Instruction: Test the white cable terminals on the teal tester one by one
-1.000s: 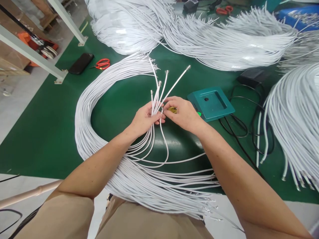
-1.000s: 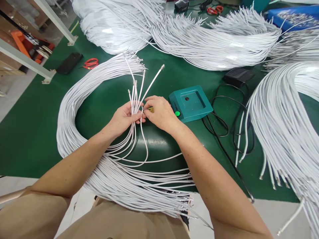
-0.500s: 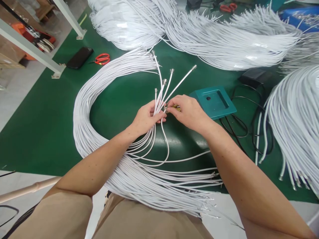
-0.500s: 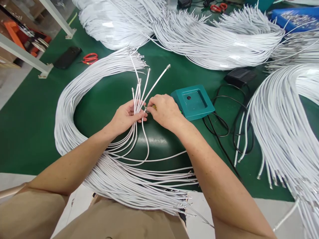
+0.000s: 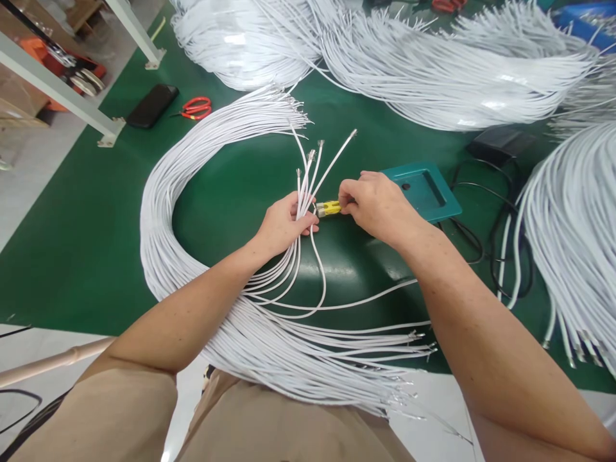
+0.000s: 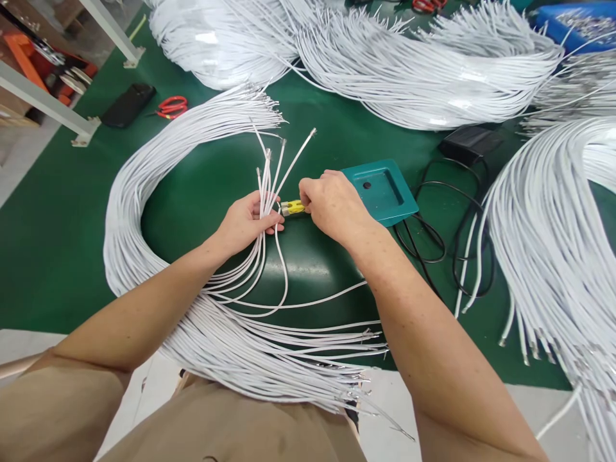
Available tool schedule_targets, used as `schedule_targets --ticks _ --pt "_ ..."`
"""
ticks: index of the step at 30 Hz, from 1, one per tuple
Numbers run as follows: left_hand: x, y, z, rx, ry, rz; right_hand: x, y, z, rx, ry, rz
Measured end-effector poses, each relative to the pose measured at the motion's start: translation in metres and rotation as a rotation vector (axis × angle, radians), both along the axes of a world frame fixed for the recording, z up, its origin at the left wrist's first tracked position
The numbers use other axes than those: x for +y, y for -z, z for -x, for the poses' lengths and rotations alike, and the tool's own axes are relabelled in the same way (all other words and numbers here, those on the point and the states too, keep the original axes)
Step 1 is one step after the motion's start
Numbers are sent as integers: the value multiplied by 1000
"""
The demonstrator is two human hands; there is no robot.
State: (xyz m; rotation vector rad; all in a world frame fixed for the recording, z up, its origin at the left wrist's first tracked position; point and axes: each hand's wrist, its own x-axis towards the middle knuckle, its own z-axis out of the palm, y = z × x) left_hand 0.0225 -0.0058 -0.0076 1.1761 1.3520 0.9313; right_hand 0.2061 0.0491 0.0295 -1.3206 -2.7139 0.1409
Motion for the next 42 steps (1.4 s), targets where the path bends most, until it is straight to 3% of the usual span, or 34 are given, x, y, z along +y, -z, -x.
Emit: schedule_targets --ticks 6,10,12,16,19,22,24,27,32,34,36,37,39,42 --pt "0 3 -2 15 3 28 -5 -3 -4 -23 -24 -42" --pt "0 1 0 -16 12 51 -11 6 -19 39 193 -282" --pt "0 -1 2 -28 22 59 -10 12 -27 63 284 -311" --pt "0 -3 9 -56 8 58 -11 12 -29 117 282 -283" --pt "-1 -6 12 -84 18 38 -30 -3 -15 197 146 -241" --pt "-3 -11 13 -107 52 32 -63 -16 7 173 -262 -67" --pt "-5 -14 13 -134 51 58 -83 -16 20 124 -483 -40" --pt "-5 -18 13 -182 25 136 -104 -7 29 -8 -561 -80" --pt "-2 -19 14 -299 4 264 -141 0 20 -274 -346 -14" --pt "-1 -19 15 -309 -19 245 -157 -6 15 -308 -305 127" --pt "-2 -18 16 -277 -26 223 -162 -16 9 -248 -354 312" --pt "-3 -18 16 -256 -17 213 -158 -22 7 -178 -387 401" --pt "-5 -18 15 -222 21 177 -136 -32 3 37 -292 536" --pt "-9 -19 12 -201 96 119 -85 -39 1 191 -27 469"
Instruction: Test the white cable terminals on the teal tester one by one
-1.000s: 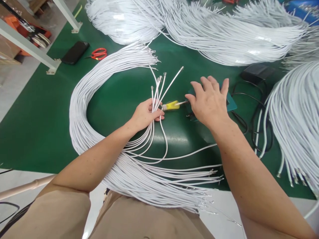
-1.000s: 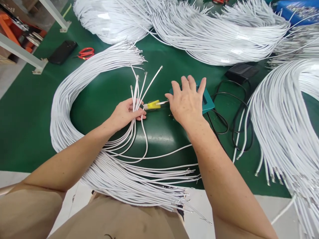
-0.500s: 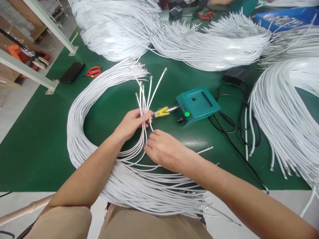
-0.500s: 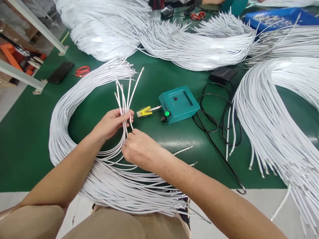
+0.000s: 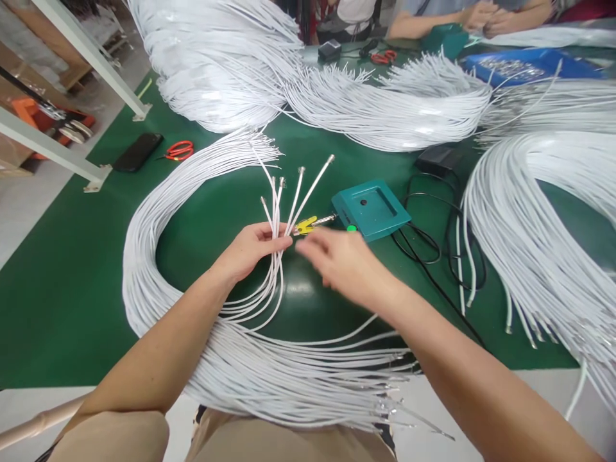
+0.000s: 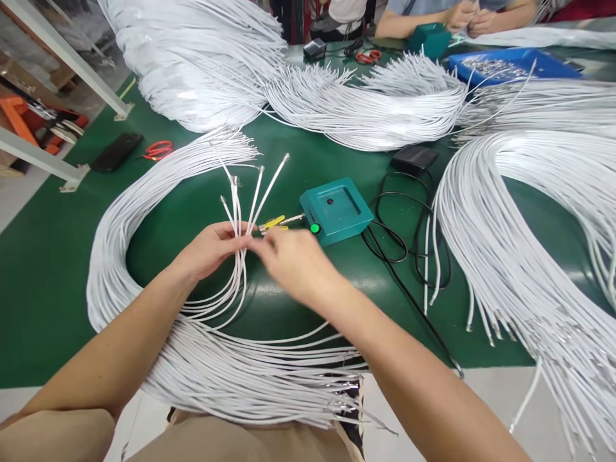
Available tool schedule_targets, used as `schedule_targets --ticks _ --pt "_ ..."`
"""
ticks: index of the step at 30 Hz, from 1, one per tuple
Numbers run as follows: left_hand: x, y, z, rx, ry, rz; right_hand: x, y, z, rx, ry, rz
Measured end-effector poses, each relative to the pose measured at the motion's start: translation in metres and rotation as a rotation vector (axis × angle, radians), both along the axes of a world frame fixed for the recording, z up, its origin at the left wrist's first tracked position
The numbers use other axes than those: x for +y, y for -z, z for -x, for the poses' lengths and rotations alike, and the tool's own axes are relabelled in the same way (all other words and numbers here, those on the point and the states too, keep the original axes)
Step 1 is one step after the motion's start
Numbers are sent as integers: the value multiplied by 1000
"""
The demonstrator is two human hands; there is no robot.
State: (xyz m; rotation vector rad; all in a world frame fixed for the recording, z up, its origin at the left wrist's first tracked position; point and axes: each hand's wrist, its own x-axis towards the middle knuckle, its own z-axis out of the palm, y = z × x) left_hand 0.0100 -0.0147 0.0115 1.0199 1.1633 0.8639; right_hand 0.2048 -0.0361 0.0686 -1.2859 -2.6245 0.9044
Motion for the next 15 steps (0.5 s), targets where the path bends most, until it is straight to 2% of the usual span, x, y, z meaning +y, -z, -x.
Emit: schedule_targets --ticks 1,2,4,6,10,13,15 --pt "-1 0 -1 6 28 -3 16 0 0 131 228 34" --pt "-1 -1 -1 12 53 6 29 1 2 270 374 97" --pt "0 -2 0 14 70 30 44 6 5 487 488 239" --pt "2 -4 3 -23 22 37 46 12 11 584 462 345" --pt "8 -7 8 -163 -144 50 27 26 23 547 278 465" --pt "9 -8 9 -207 -150 60 15 33 32 482 179 525" --pt "9 -8 8 -201 -140 55 14 36 35 414 181 514"
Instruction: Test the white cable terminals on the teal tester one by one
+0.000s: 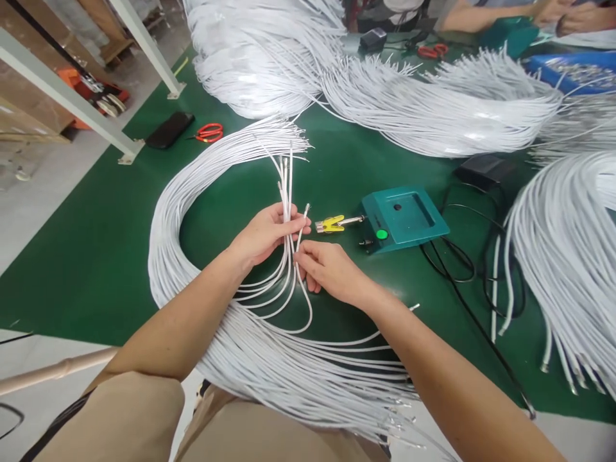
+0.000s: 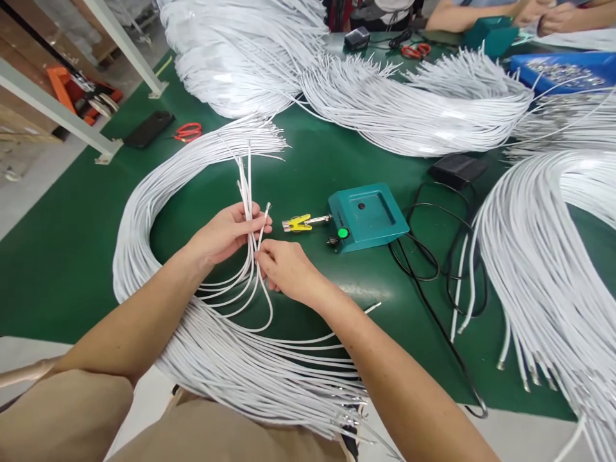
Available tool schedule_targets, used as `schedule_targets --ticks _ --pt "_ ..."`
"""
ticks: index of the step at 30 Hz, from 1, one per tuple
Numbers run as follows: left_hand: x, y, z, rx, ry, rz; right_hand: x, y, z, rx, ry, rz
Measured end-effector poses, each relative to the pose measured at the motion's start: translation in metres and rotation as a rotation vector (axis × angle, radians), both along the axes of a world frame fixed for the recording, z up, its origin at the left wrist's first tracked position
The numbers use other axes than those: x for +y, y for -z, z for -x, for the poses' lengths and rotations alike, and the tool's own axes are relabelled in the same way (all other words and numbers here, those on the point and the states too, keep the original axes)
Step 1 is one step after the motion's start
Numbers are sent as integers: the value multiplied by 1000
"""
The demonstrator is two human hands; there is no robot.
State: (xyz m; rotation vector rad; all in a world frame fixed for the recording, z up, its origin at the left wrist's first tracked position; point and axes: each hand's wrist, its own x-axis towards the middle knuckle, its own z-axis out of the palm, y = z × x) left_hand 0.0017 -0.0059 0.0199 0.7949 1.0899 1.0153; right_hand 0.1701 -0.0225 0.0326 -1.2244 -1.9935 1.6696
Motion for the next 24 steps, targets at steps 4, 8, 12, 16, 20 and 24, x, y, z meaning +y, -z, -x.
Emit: schedule_targets --ticks 4,8,12,16,20,24 --pt "-1 4 -3 86 -39 -104 12 -2 -5 -69 197 -140" --pt "-3 7 -6 216 -56 -217 24 -11 -6 89 407 -86" --pt "-5 7 -8 349 -43 -273 24 -11 2 235 492 9" --pt "-7 7 -9 396 -16 -287 23 -5 4 356 592 72" --pt "-8 7 -11 369 -7 -279 25 5 1 558 588 338" --pt "-8 7 -13 333 4 -269 24 10 2 704 549 509"
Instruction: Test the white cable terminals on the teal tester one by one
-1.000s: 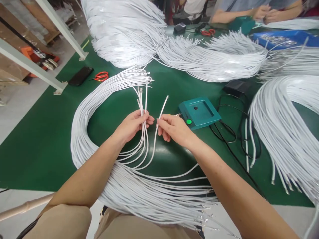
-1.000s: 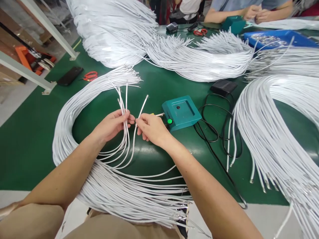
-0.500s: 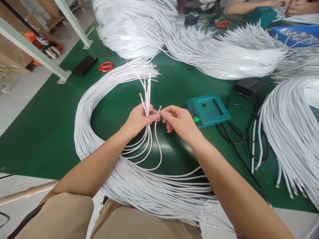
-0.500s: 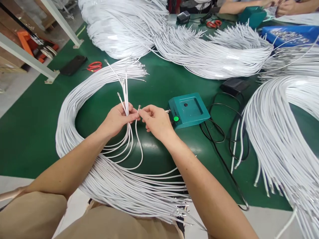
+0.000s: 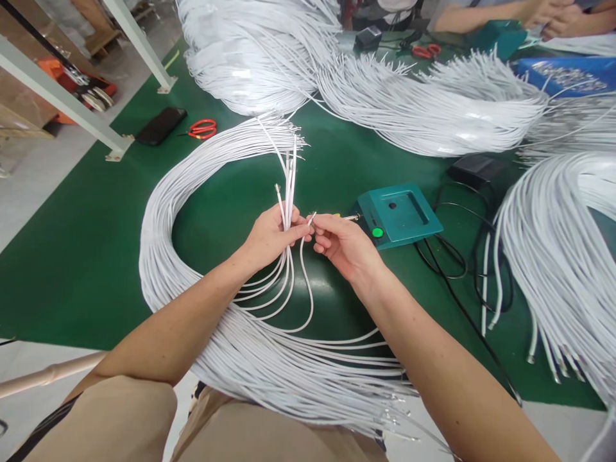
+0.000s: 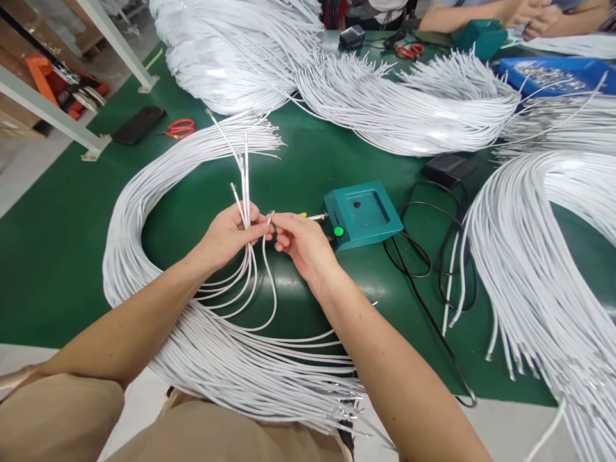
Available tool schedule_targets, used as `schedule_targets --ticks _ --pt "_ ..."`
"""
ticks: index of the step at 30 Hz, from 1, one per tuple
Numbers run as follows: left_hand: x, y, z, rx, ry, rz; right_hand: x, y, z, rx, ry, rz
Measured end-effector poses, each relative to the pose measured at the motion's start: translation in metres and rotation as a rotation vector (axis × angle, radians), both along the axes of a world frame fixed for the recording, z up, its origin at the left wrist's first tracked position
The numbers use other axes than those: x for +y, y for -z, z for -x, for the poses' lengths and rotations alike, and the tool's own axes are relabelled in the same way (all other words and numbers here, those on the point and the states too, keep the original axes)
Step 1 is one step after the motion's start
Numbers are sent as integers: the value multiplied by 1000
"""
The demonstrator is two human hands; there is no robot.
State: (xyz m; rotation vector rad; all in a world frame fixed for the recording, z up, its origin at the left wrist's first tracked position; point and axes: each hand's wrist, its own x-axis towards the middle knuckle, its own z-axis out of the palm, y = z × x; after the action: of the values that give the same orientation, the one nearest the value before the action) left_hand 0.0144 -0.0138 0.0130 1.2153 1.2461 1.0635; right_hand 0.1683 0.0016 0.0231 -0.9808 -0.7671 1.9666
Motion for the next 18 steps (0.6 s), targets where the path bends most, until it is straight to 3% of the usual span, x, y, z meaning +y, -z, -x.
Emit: schedule_targets --ticks 4,7,10,18 --pt "-1 -2 -1 -58 57 15 0 -7 -1 -221 32 -232" --pt "-2 -3 -1 -109 93 23 3 -14 -5 -300 -30 -412" --pt "-2 -3 0 -121 113 29 6 -17 -9 -346 -69 -441" --pt "-1 -1 3 -50 155 -88 5 -13 -10 -437 12 -416"
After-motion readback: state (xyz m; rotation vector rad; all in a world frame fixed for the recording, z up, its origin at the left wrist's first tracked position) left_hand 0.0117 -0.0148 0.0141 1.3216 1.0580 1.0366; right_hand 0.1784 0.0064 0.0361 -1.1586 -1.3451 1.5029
